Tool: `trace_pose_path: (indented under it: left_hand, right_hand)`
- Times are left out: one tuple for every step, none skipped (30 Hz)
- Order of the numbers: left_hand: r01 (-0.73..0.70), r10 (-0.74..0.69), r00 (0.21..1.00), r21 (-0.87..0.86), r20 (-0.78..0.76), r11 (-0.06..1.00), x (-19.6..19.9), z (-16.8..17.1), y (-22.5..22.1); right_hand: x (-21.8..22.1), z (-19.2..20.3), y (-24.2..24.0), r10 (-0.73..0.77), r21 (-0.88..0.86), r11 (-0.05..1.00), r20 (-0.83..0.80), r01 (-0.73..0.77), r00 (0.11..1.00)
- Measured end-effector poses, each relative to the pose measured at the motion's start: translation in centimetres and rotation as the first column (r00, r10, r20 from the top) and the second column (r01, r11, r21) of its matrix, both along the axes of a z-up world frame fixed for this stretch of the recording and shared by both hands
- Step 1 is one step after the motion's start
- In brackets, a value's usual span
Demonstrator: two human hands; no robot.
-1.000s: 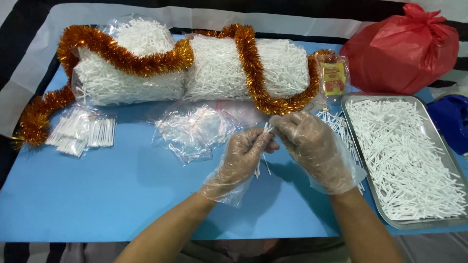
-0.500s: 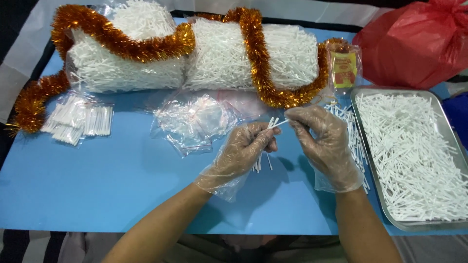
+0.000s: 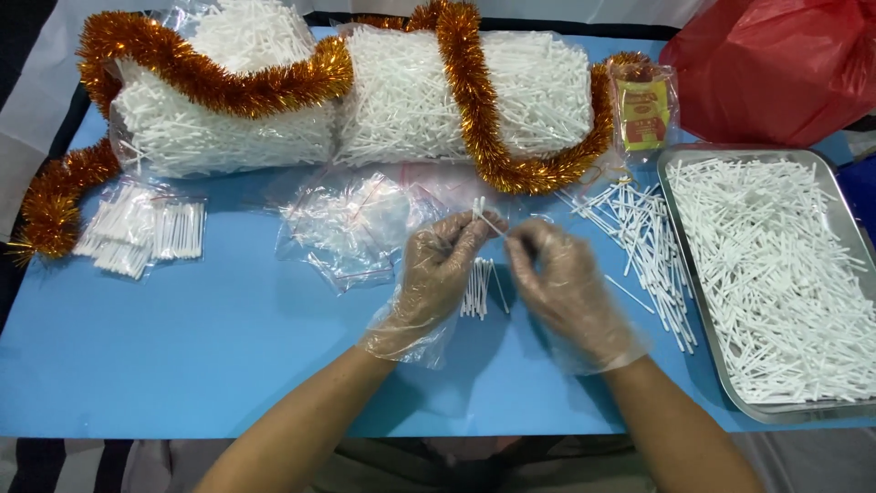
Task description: The person counts and sorts cotton swabs by hand on a blue surface, grouping them together and then placing them into clear plastic bags.
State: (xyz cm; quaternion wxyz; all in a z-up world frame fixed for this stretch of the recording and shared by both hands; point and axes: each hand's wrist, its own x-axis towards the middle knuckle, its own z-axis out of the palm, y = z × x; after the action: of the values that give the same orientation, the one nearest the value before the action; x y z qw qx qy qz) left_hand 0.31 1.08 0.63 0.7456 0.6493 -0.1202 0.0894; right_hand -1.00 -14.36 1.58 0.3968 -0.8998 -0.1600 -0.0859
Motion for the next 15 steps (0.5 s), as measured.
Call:
trace_pose_path:
  left_hand:
    - [0.0,0.0,1.0,-0.002,0.0,1.0,0.0,0.0,0.1]
    - [-0.001,0.001,1.0,0.02,-0.005,1.0,0.0,-0.1,0.2]
    - [-0.001,0.002,1.0,0.041,-0.01,0.999,0.0,-0.1,0.3]
    - [-0.005,0.005,1.0,0.041,-0.008,0.999,-0.2,0.2,0.3]
    - [-0.011,0.011,1.0,0.05,-0.006,0.999,-0.4,0.6,0.3]
    - [-0.012,0.012,1.0,0.06,-0.006,0.998,-0.7,0.8,0.2]
    - [-0.011,0.011,1.0,0.058,-0.007,0.998,-0.7,0.8,0.2]
    - [-0.016,0.016,1.0,0.078,-0.003,0.997,-0.7,0.9,0.2]
    - [-0.021,0.021,1.0,0.097,0.002,0.995,-0.7,0.9,0.2]
    - [-0.02,0.02,1.0,0.096,0.004,0.995,-0.7,0.7,0.2]
    - [-0.028,0.024,0.999,0.138,0.029,0.99,-0.6,0.5,0.1]
    - [-0.038,0.029,0.998,0.181,0.051,0.983,-0.7,0.3,0.2]
    - [-0.038,0.029,0.998,0.181,0.051,0.983,-0.5,-0.3,0.3]
    - [-0.037,0.024,0.998,0.225,0.062,0.974,-0.4,-0.8,0.5]
    - [-0.037,0.018,0.997,0.268,0.074,0.963,-0.2,-1.3,0.6]
  right_hand:
    - [-0.4,-0.1,0.6,0.0,-0.002,1.0,0.0,0.0,1.0]
    - [-0.8,-0.1,1.2,0.001,0.012,1.0,-0.045,-0.001,0.999]
    - [-1.2,-0.2,1.8,0.003,0.025,1.0,-0.089,-0.001,0.996]
    - [-1.2,0.7,2.2,0.007,0.024,1.0,-0.087,-0.004,0.996]
    - [-1.2,1.7,2.7,0.019,0.075,0.997,-0.101,-0.012,0.995]
    - [-1.4,2.6,3.1,0.028,0.125,0.992,-0.116,-0.013,0.993]
    - [-1.1,1.9,2.8,0.027,0.124,0.992,-0.117,-0.012,0.993]
    - [-0.8,1.2,2.5,0.031,0.103,0.994,-0.134,-0.017,0.991]
    - [-0.5,0.6,2.1,0.035,0.084,0.996,-0.15,-0.022,0.988]
    - [-0.3,0.2,1.8,0.034,0.083,0.996,-0.148,-0.021,0.988]
    - [-0.1,-0.2,1.5,0.028,0.072,0.997,-0.119,-0.019,0.993]
    - [0.1,-0.6,1.2,0.023,0.063,0.998,-0.092,-0.017,0.995]
    - [0.2,-0.7,0.8,0.023,0.064,0.998,-0.093,-0.018,0.995]
    - [0.4,-0.7,0.3,-0.01,0.049,0.999,-0.003,0.01,1.0]
    - [0.6,-0.8,-0.2,-0.043,0.037,0.999,0.088,0.04,0.995]
